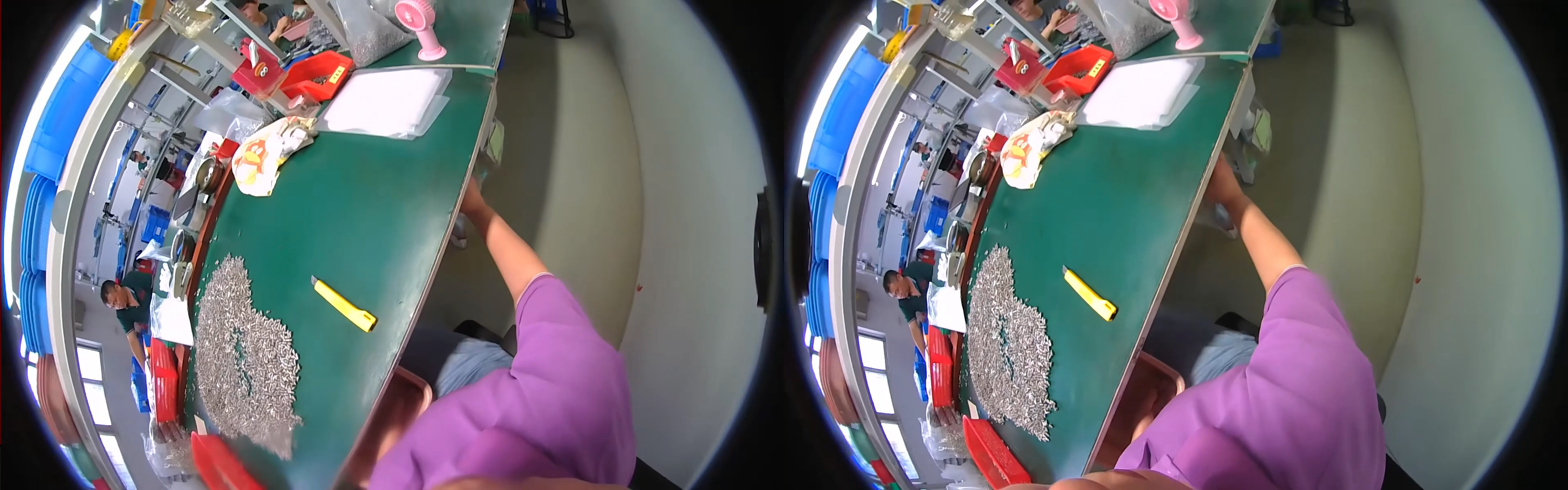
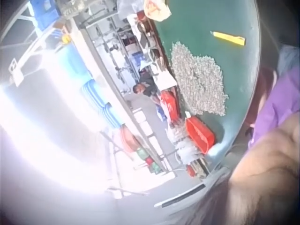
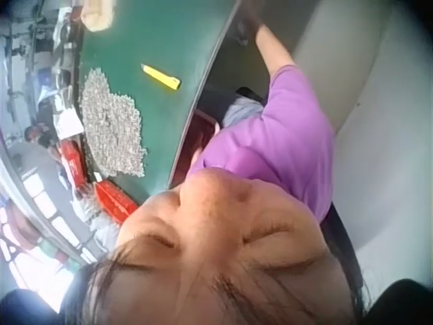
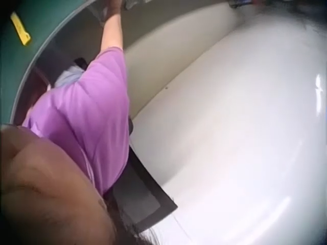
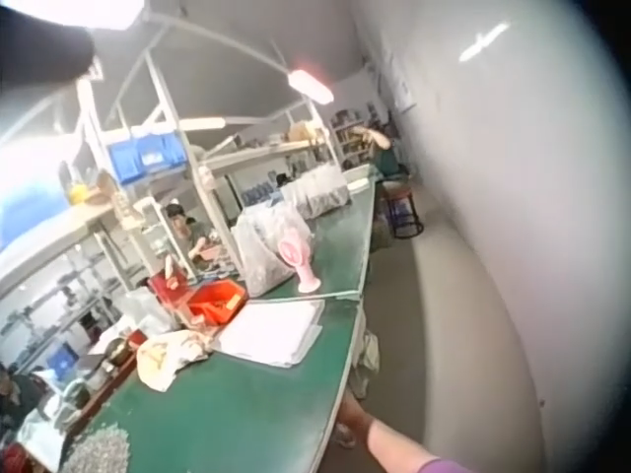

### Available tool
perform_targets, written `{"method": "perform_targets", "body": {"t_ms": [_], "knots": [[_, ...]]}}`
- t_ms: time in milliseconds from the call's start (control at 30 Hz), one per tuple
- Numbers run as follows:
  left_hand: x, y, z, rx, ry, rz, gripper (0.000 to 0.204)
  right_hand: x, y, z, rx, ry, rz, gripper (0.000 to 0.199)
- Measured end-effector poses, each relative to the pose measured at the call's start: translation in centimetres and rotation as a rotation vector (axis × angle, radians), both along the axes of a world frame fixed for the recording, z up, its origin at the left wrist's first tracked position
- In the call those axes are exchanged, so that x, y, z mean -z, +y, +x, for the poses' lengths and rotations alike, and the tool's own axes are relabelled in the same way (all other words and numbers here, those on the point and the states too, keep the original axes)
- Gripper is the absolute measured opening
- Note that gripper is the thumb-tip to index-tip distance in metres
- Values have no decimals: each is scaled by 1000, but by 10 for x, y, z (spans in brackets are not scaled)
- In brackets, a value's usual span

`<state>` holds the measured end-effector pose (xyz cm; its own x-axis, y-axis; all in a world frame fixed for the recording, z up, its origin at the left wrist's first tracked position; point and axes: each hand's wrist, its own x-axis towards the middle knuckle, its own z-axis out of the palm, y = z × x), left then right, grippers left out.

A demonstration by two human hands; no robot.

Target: Picking up and inspecting small silver metal components on a workbench in a factory.

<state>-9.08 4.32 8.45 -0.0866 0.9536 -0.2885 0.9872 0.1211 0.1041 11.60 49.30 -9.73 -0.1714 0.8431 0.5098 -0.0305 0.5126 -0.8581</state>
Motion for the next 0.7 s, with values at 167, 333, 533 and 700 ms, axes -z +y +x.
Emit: {"method": "perform_targets", "body": {"t_ms": [167,333,533,700], "knots": [[3,29,-7,-51,-77,28,48,13,11,0,-50,-2,-55,56],[7,33,-8,-133,-170,15,49,18,3,8,182,-234,82,59],[14,22,0,-212,-320,-32,51,30,-69,24,89,114,-158,43],[35,-52,31,-492,-498,-78,52,-31,-201,8,-624,-443,-184,32]]}}
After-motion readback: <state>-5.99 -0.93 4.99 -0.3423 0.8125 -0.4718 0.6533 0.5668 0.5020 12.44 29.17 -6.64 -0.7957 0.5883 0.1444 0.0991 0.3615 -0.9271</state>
